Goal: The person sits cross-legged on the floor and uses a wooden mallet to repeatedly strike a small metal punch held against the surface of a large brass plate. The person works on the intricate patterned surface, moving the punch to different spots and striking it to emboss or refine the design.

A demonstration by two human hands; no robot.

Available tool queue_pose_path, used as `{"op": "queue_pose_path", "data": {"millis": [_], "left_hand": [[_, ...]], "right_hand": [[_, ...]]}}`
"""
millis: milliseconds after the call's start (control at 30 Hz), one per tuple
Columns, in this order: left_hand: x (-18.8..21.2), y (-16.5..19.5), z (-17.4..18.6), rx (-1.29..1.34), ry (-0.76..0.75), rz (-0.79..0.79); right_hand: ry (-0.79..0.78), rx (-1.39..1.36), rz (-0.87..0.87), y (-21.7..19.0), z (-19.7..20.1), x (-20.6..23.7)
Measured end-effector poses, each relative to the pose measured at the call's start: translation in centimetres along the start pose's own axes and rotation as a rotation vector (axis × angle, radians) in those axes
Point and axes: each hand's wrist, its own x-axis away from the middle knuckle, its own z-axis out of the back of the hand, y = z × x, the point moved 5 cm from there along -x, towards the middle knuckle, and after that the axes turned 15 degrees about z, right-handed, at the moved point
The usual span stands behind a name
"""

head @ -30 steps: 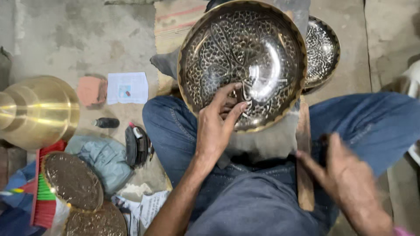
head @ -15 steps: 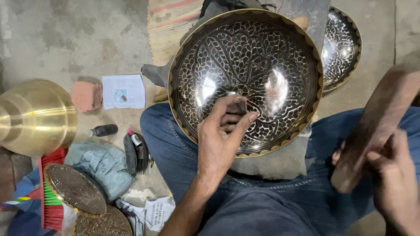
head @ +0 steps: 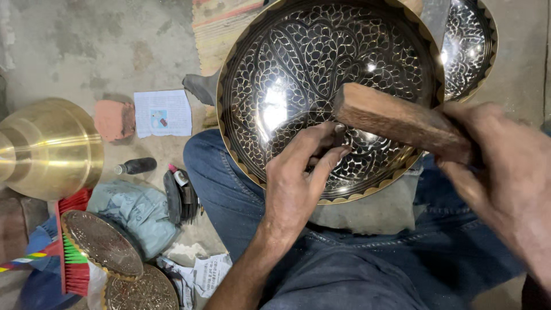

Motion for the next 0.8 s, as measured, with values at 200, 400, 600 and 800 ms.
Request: {"op": "queue_pose_path", "data": {"millis": [200, 400, 600, 800], "left_hand": [[0.1, -0.8, -0.5, -0.116, 0.009, -0.115], [0.2, -1.5, -0.7, -0.141, 0.005, -0.089], [0.4, -1.0, -0.3, -0.118, -0.007, -0.120], [0.2, -0.8, -0.2, -0.106, -0.023, -0.077]], "right_hand": [[-0.066, -0.024, -0.078, 0.7, -0.3, -0.2], [-0.165, 0.002, -0.107, 2.1, -1.8, -0.4], [0.053, -0.215, -0.048, 3.2, -2.0, 0.1], [-0.224, 0.049, -0.055, 3.2, -1.9, 0.3]]}}
